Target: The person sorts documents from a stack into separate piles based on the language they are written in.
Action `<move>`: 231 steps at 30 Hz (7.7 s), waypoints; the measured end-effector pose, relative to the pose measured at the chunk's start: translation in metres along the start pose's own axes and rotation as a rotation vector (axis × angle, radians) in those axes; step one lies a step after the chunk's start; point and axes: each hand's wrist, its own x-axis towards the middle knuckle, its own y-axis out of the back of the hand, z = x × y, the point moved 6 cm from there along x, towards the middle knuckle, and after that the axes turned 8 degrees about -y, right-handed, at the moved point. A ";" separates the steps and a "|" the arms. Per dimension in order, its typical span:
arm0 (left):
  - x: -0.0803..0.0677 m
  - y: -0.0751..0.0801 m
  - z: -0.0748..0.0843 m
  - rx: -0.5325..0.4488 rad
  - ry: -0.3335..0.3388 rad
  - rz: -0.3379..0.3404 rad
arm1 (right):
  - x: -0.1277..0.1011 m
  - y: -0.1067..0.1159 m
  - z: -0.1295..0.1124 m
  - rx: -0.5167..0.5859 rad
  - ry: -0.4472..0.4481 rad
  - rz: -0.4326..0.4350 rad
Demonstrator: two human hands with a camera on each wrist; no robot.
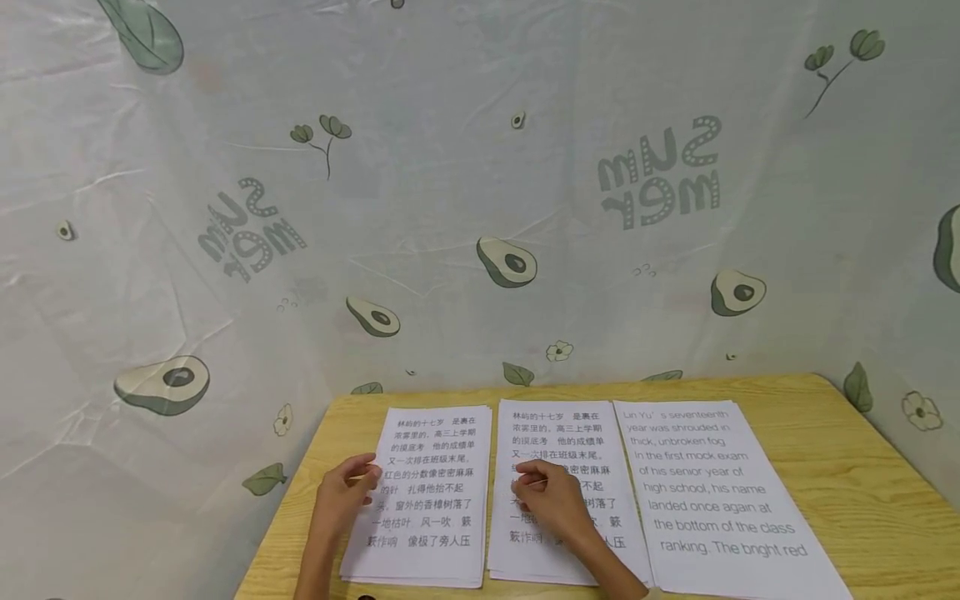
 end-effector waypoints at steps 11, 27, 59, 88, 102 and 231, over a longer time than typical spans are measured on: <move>0.001 -0.056 0.038 -0.048 -0.075 -0.060 | -0.002 0.057 0.009 -0.079 -0.064 0.090; -0.006 -0.139 0.057 -0.050 -0.130 -0.211 | -0.006 0.125 0.030 -0.188 -0.142 0.131; -0.016 -0.174 0.060 0.129 -0.212 -0.225 | 0.000 0.144 0.044 -0.387 -0.143 0.111; -0.022 -0.181 0.072 0.104 -0.204 -0.191 | -0.006 0.138 0.028 -0.405 -0.064 0.158; -0.024 -0.182 0.077 0.078 -0.219 -0.138 | -0.009 0.139 0.027 -0.372 -0.025 0.201; 0.014 0.008 -0.019 0.052 0.017 0.025 | 0.015 -0.036 -0.012 -0.125 0.056 0.021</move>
